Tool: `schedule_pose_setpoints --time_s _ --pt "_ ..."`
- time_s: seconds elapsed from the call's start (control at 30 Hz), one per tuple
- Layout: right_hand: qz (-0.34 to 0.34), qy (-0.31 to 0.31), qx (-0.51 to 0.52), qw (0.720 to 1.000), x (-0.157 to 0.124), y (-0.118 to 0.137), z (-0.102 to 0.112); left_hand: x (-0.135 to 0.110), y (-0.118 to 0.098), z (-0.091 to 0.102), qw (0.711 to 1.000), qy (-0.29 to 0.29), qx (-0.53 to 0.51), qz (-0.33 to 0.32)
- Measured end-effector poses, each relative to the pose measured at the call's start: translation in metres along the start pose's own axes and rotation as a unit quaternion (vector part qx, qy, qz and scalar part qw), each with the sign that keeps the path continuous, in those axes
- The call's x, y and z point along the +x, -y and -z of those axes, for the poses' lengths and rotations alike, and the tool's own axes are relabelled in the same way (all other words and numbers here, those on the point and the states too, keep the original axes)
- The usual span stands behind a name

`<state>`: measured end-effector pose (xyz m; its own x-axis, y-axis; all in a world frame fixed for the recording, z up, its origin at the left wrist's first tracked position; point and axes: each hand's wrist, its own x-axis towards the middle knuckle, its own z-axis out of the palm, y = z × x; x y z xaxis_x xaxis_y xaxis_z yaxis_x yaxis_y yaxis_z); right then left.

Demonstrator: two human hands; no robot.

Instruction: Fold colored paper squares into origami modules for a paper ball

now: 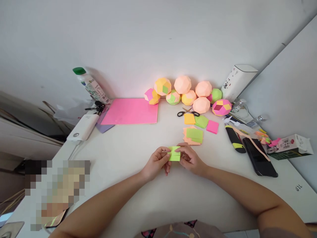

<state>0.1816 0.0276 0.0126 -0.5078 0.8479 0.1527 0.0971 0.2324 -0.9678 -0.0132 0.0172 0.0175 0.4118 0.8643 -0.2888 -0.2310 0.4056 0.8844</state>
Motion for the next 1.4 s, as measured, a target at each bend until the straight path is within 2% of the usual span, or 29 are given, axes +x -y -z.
schedule_pose_setpoints --time_s 0.23,0.37,0.47,0.6,0.8,1.13,1.4 --pt "-0.048 -0.006 0.028 0.998 0.001 0.004 0.002 -0.004 -0.006 0.000 0.991 0.056 0.115 0.038" --pt "-0.092 0.021 0.030 0.995 0.002 0.008 0.003 -0.007 -0.005 0.001 0.983 0.077 0.161 0.039" --pt "-0.106 0.041 0.025 0.993 0.001 0.008 0.004 -0.008 -0.002 -0.001 0.987 0.060 0.145 0.027" --pt "-0.098 0.057 0.021 0.993 0.000 0.006 0.006 -0.007 0.001 -0.005 0.997 0.021 0.068 -0.028" --pt "-0.090 0.075 0.030 0.993 0.000 0.004 0.007 -0.007 0.005 -0.005 0.998 0.004 0.018 -0.060" --pt "-0.084 0.081 0.023 0.993 0.002 0.004 0.006 -0.010 0.005 0.004 0.981 0.115 0.088 -0.129" --pt "-0.059 0.091 0.030 0.994 0.003 0.002 0.006 -0.008 0.006 0.010 0.977 0.146 0.123 -0.094"
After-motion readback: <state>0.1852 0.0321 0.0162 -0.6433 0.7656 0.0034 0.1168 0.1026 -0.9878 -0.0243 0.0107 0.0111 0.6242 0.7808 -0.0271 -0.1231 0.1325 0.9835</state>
